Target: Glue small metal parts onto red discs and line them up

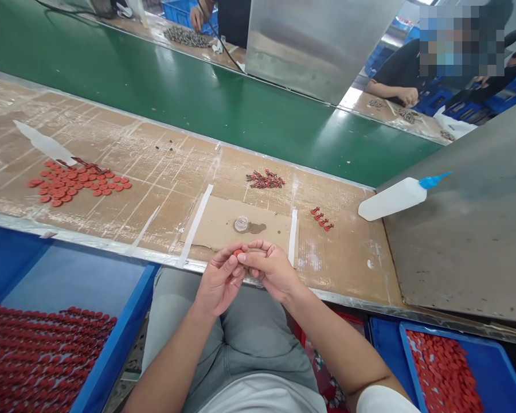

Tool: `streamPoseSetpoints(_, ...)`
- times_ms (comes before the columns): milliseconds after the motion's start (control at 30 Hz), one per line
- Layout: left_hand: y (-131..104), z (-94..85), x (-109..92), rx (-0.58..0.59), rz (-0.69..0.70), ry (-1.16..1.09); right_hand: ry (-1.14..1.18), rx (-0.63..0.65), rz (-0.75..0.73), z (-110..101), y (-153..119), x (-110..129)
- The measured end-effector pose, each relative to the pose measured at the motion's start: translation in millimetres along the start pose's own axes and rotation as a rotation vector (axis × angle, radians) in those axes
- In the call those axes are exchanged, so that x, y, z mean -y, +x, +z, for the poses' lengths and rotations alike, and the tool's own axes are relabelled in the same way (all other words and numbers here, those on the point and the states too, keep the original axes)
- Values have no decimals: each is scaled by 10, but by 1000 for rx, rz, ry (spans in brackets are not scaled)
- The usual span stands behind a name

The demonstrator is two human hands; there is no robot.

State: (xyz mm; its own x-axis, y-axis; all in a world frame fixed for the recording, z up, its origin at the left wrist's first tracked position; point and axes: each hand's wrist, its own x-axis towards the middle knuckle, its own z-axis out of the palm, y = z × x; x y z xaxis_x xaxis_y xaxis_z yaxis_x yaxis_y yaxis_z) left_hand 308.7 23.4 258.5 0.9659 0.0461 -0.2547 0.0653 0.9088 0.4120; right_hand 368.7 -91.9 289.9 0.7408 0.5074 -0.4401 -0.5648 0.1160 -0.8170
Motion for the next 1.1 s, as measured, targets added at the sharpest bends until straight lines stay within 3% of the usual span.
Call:
streamPoseSetpoints(133,13,-49,-48,-44,46,-45,-228,-29,-89,32,45,109)
streamPoseSetpoints(200,15,-71,-91,-79,54,-76,-433,-97,-214,-4,147,247)
streamPoseSetpoints(333,27,-109,-167,-129,67,-115,-944,-363,-588,-159,646,606)
streamPoseSetpoints(400,37,-121,-190,-145,77,-130,-1193,-435,-672,-228,985,758)
streamPoseSetpoints(533,57,-125,-214,-156,91,-151,-1442,-439,-600,-259,1560,933)
streamPoseSetpoints(700,90,-138,-232,-177,94,-154,-1585,-437,-495,-203,1930,1030)
streamPoseSetpoints(867,118,-163,-244,-195,100,-145,-1634,-355,-440,-251,2072,1066)
streamPoseSetpoints(1033,115,-169,-246,-175,93,-160,-1619,-199,-505,-339,2044,1077)
streamPoseSetpoints(1100,110,-168,-246,-172,98,-165,-1583,-198,-511,-346,2015,1108)
